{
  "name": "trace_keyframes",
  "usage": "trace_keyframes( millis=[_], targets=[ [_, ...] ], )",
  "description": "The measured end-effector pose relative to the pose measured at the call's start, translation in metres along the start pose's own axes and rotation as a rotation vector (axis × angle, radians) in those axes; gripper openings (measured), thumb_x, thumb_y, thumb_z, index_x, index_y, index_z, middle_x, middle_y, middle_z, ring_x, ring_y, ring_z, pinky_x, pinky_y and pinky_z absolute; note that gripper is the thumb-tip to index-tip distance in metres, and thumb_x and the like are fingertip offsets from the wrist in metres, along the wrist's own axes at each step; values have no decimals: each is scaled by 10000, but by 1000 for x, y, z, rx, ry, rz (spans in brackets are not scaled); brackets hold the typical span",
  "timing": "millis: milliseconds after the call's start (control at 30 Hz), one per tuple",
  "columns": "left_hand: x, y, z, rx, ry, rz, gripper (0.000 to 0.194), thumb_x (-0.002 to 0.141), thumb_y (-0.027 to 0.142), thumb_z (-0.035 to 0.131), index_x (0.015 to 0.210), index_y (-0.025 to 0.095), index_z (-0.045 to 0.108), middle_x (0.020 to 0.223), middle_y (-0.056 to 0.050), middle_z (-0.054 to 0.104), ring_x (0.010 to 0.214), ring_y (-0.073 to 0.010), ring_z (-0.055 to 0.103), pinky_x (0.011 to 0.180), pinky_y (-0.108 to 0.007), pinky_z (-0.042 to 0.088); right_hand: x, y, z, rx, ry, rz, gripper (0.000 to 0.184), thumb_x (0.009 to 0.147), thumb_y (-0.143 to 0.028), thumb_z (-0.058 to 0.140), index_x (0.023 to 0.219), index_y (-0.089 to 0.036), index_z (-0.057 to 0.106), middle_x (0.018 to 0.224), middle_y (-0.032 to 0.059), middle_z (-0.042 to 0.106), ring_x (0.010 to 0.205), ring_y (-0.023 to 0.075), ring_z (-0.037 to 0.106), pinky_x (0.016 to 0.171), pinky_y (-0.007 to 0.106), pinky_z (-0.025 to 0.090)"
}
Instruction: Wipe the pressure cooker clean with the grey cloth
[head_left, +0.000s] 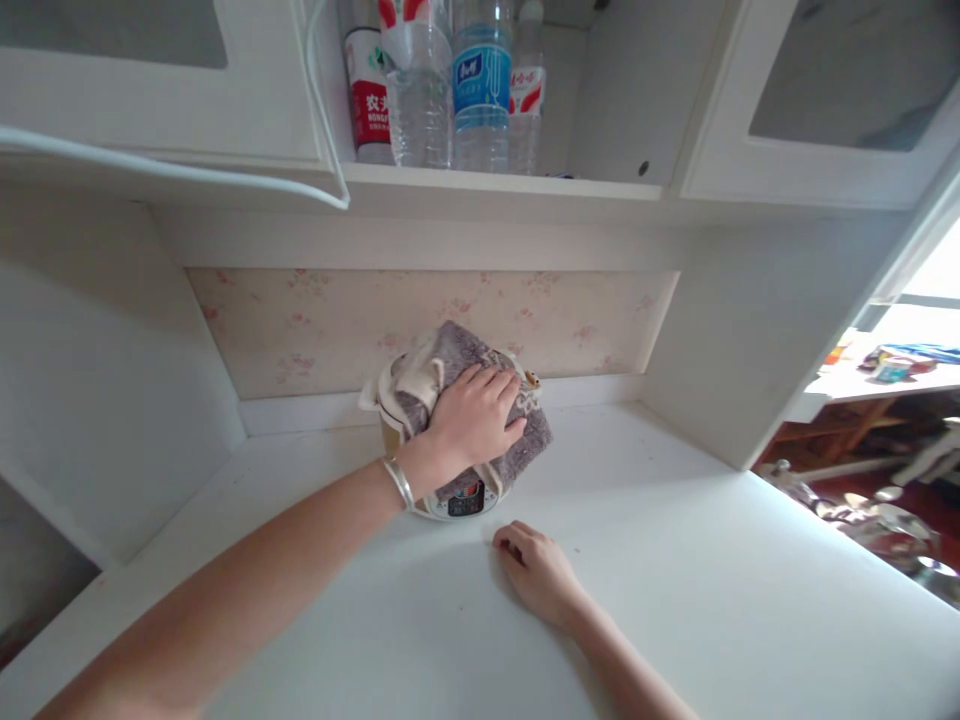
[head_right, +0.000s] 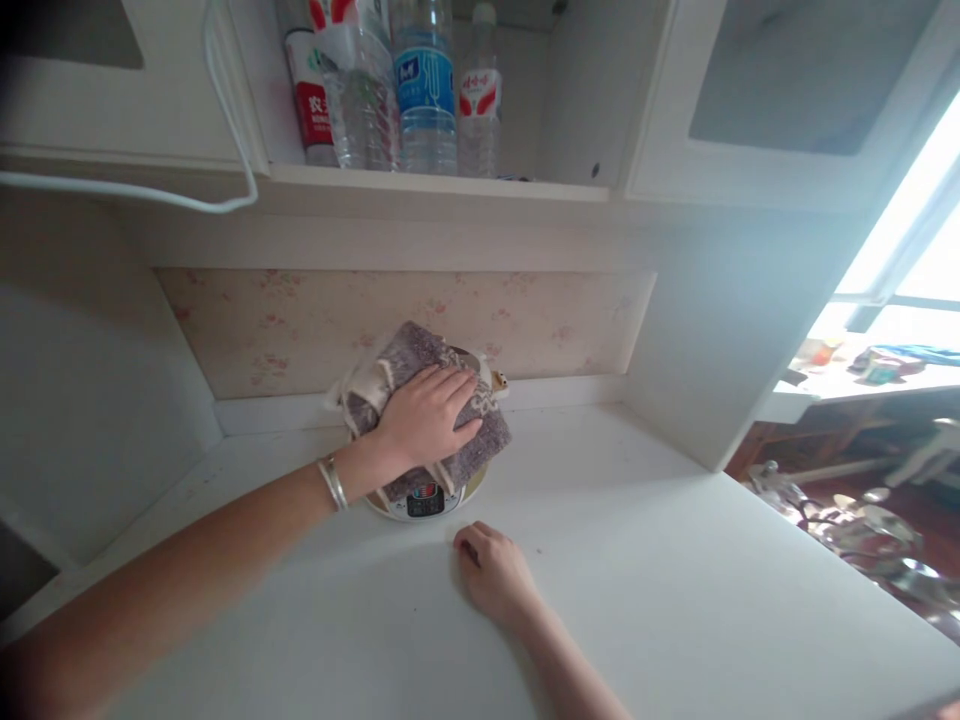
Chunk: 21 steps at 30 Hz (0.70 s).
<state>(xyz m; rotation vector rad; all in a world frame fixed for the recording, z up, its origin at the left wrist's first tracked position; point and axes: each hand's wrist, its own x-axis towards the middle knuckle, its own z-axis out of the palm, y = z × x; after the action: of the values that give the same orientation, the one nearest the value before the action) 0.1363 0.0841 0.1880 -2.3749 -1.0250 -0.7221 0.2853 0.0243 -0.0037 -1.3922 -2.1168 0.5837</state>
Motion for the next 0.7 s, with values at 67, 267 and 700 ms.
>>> trace_keyframes(
  millis=[67,267,700],
  targets=[
    [31,-3,9,-25,-115,61,430,866,397,453,1169,143,622,1205,-131,630,1152,-255,542,1044,-376,356,0,1,0,1,-4,-3,215,828,-154,447,906,-241,628,910,-2,647,783,131,571,697,212,363],
    [118,-21,43,-58,-573,-97,481,833,447,436,1096,137,693,1183,-164,646,1072,-285,608,861,-339,466,-3,5,-2,33,-8,-14,219,840,-154,446,908,-242,633,908,-4,644,796,127,569,708,205,376],
    [122,-18,47,-78,-653,-175,620,684,630,559,1049,156,720,1129,-171,671,1017,-304,627,863,-337,460,1,14,-6,115,-27,-26,239,818,-138,442,891,-237,647,896,-3,650,781,126,578,712,204,393]
  ],
)
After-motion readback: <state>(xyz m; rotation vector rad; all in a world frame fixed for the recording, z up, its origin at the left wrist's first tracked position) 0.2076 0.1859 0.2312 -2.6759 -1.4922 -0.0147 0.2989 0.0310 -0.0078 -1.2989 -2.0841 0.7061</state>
